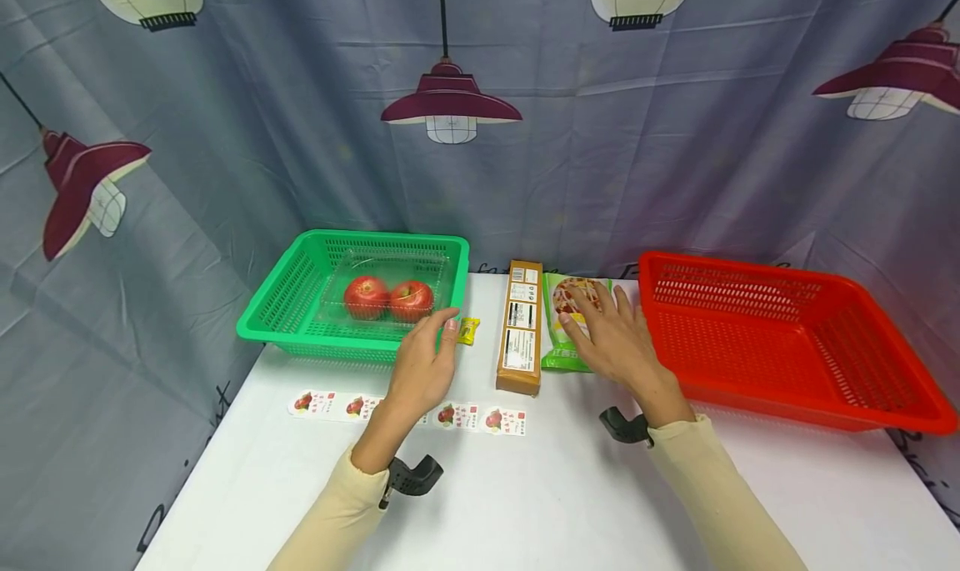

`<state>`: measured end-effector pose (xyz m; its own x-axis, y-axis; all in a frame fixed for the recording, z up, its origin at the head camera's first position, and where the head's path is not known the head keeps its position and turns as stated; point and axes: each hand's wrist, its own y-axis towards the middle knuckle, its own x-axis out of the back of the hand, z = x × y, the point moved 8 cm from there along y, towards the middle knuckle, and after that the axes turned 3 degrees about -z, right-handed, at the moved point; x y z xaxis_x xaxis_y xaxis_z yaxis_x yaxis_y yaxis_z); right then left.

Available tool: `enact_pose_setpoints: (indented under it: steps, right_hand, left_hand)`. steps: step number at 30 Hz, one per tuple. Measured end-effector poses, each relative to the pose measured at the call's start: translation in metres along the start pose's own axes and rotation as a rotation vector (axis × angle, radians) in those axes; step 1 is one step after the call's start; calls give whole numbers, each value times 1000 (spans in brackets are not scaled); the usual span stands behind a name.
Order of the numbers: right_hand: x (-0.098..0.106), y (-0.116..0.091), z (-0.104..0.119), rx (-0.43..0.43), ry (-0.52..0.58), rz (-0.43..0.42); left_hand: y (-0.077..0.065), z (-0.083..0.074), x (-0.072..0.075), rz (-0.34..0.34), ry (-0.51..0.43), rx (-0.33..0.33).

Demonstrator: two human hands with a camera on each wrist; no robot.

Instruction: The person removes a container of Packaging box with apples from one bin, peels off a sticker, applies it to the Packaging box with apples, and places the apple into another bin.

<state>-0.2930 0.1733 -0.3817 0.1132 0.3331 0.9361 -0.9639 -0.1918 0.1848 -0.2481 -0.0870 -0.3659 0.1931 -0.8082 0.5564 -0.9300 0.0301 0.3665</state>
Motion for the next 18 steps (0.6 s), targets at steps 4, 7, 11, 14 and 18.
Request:
enact_pose_setpoints:
  steps: [4, 7, 11, 14, 18]
  right_hand:
    - [-1, 0, 0, 1, -6, 2]
    - [-3, 0, 0, 8, -5, 0]
    - [-4, 0, 1, 19, -2, -8]
    - [-4, 0, 1, 22, 2, -10]
    - [-3, 1, 2, 26, 7, -19]
  left_hand:
    - [-5, 3, 7, -14, -34, 5]
    - [-11, 6, 10, -21, -54, 17]
    - [-17, 8, 12, -33, -91, 27]
    - [-21, 9, 12, -41, -100, 25]
    - [-27, 12, 12, -39, -103, 43]
